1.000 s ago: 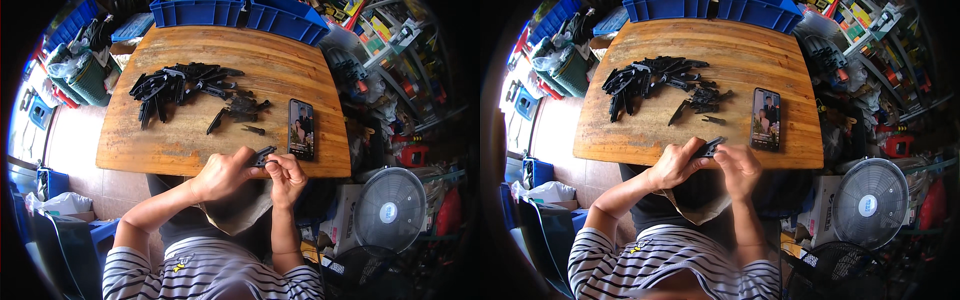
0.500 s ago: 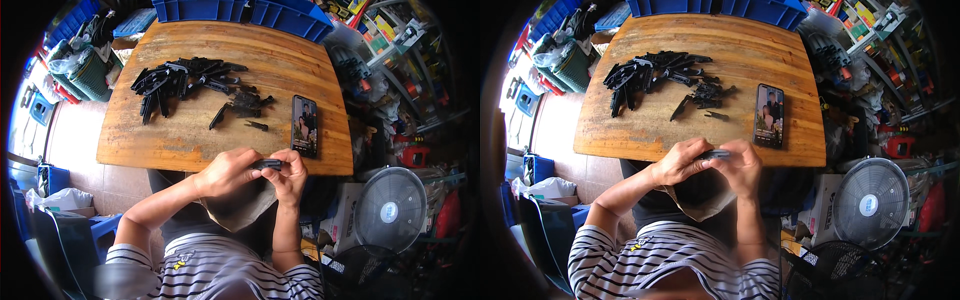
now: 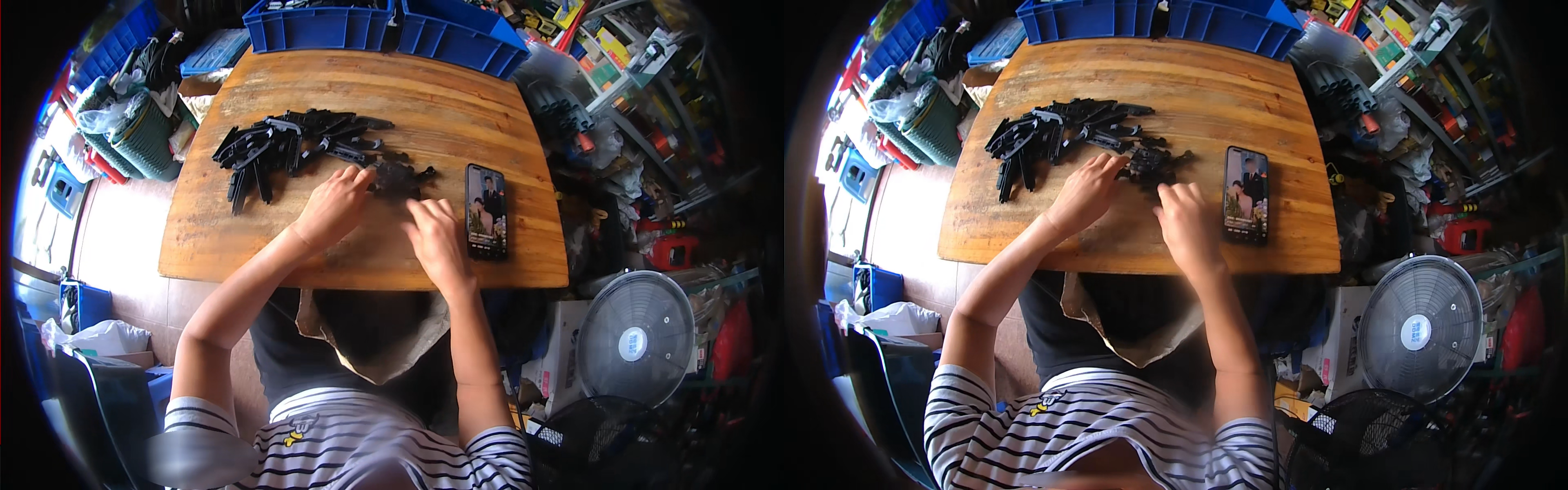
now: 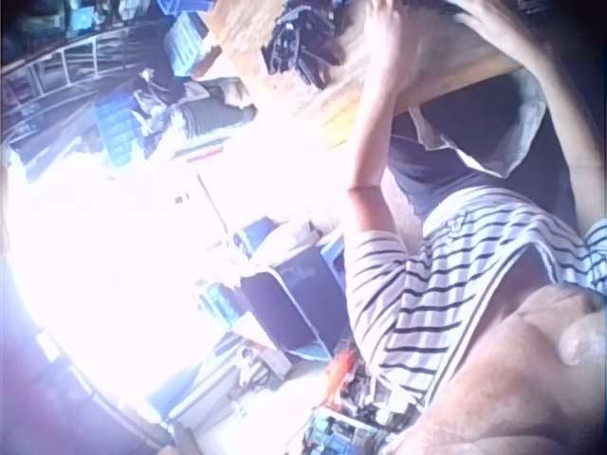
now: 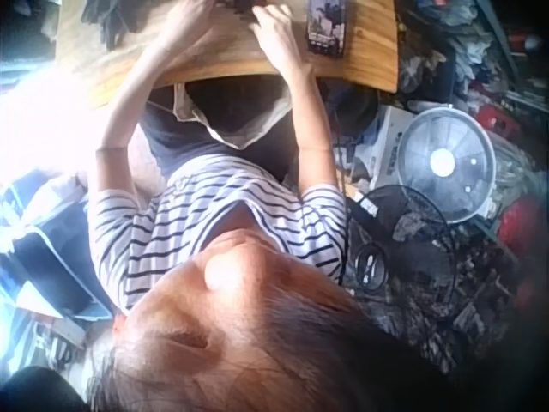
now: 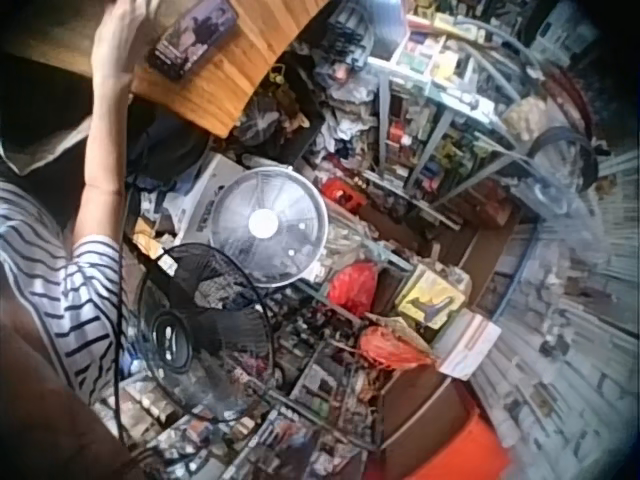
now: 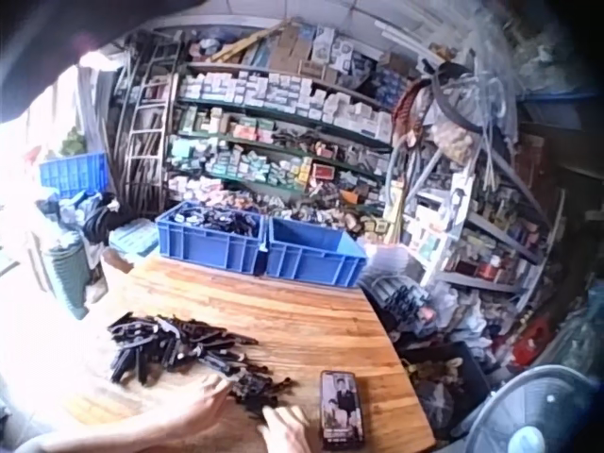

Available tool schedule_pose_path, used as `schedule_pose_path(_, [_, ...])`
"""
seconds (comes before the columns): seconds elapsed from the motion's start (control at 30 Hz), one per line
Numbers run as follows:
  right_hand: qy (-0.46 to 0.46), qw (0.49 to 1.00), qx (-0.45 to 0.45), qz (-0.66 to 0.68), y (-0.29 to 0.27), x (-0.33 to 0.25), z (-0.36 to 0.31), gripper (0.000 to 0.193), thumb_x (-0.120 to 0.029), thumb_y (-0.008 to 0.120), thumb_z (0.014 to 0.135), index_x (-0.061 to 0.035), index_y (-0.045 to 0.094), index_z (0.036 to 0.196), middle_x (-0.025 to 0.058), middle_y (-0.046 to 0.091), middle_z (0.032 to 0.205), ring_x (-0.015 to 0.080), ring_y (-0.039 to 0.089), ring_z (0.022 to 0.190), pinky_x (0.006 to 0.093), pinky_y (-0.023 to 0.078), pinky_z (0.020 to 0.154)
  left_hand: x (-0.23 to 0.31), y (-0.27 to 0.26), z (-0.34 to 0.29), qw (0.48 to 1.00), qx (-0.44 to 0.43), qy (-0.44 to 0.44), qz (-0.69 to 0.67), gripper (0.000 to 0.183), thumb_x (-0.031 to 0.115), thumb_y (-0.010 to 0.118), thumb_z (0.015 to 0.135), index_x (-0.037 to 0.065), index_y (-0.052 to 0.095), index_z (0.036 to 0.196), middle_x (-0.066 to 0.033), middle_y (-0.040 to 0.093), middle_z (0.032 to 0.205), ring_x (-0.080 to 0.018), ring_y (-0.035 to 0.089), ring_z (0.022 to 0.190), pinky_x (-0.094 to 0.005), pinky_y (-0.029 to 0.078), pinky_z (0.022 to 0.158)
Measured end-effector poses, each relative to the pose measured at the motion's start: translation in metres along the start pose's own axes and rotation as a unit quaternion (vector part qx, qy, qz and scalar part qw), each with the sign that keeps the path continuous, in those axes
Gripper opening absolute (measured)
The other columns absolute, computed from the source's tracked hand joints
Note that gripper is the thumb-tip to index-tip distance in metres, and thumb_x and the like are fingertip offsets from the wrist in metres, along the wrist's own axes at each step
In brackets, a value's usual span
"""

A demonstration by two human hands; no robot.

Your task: The person sorts small black plastic mechanical parts by hand, organizing them into separate piles or a bag on a wooden table.

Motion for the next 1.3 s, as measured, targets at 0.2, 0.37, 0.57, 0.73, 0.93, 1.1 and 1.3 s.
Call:
schedule_pose_path(0.2, [0.05,0.985,0.02,0.163,0.004,-0.001,-0.017,0.035,-0.001,0.068,0.076,-0.0006,0.057,0.109,0.0129,0.055,0.084,0.0279,0.057,0.075,0.0339,0.046,0.066,-0.018,-0.024,-0.019,0.869,0.004,-0.147,-0.472,0.027,0.002,0.056,0.086,0.004,0.054,0.113,-0.0017,0.054,0.095,-0.0076,0.053,0.075,-0.0237,0.046,0.067])
schedule_pose_path(0.37, [0.095,0.886,-0.058,0.45,0.01,-0.021,-0.036,0.017,-0.007,0.071,0.08,-0.0009,0.062,0.093,-0.0001,0.06,0.088,0.0051,0.056,0.07,0.0209,0.047,0.062,-0.004,-0.012,-0.034,0.782,0.0,-0.176,-0.598,0.016,0.018,0.054,0.094,0.003,0.056,0.1,0.0009,0.052,0.077,-0.0052,0.046,0.064,-0.0196,0.038,0.058])
schedule_pose_path(0.57, [0.172,0.799,0.097,0.568,-0.017,0.003,-0.045,0.021,-0.005,0.069,0.082,0.0015,0.06,0.099,0.0065,0.065,0.081,0.0112,0.064,0.072,0.0235,0.052,0.068,0.037,0.0,-0.05,0.739,-0.118,-0.191,-0.636,0.024,0.016,0.051,0.095,-0.001,0.054,0.112,-0.0025,0.058,0.077,-0.0075,0.053,0.063,-0.0217,0.042,0.055])
schedule_pose_path(0.73, [0.177,0.811,0.086,0.551,-0.015,0.005,-0.055,0.018,-0.004,0.07,0.081,0.0023,0.061,0.096,0.0066,0.064,0.085,0.0108,0.062,0.076,0.0229,0.05,0.07,0.042,0.024,-0.064,0.737,-0.25,-0.218,-0.589,0.026,0.01,0.054,0.087,-0.003,0.051,0.109,-0.008,0.061,0.077,-0.0108,0.055,0.059,-0.0231,0.044,0.053])
schedule_pose_path(0.93, [0.137,0.819,0.096,0.549,-0.02,0.002,-0.062,0.017,-0.005,0.071,0.08,0.001,0.065,0.094,0.0039,0.062,0.088,0.0102,0.058,0.083,0.0227,0.045,0.073,0.065,0.003,-0.051,0.907,-0.089,-0.043,-0.41,0.019,0.005,0.061,0.08,-0.002,0.049,0.093,-0.0199,0.058,0.076,-0.037,0.061,0.07,-0.0407,0.046,0.061])
schedule_pose_path(1.1, [0.119,0.852,0.133,0.491,-0.024,0.007,-0.066,0.017,-0.007,0.074,0.077,-0.0027,0.069,0.092,0.0045,0.061,0.092,0.0109,0.057,0.083,0.023,0.045,0.073,0.085,-0.011,-0.052,0.941,-0.064,0.0,-0.333,0.026,0.012,0.067,0.08,0.0,0.048,0.092,-0.0204,0.057,0.078,-0.0414,0.059,0.075,-0.0426,0.046,0.06])
schedule_pose_path(1.3, [0.126,0.855,0.181,0.469,-0.021,0.008,-0.069,0.032,-0.009,0.075,0.076,-0.0032,0.064,0.106,0.004,0.062,0.09,0.0107,0.058,0.084,0.0227,0.047,0.075,0.083,-0.011,-0.055,0.953,-0.037,0.015,-0.299,0.029,0.019,0.068,0.081,0.001,0.048,0.093,-0.0192,0.057,0.075,-0.0411,0.058,0.068,-0.0433,0.045,0.057])
Point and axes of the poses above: each hand's wrist, its own z-axis towards the middle knuckle, its own y-axis out of the palm, x = y × z, the point moved 9 cm from there along z, towards the middle knuckle
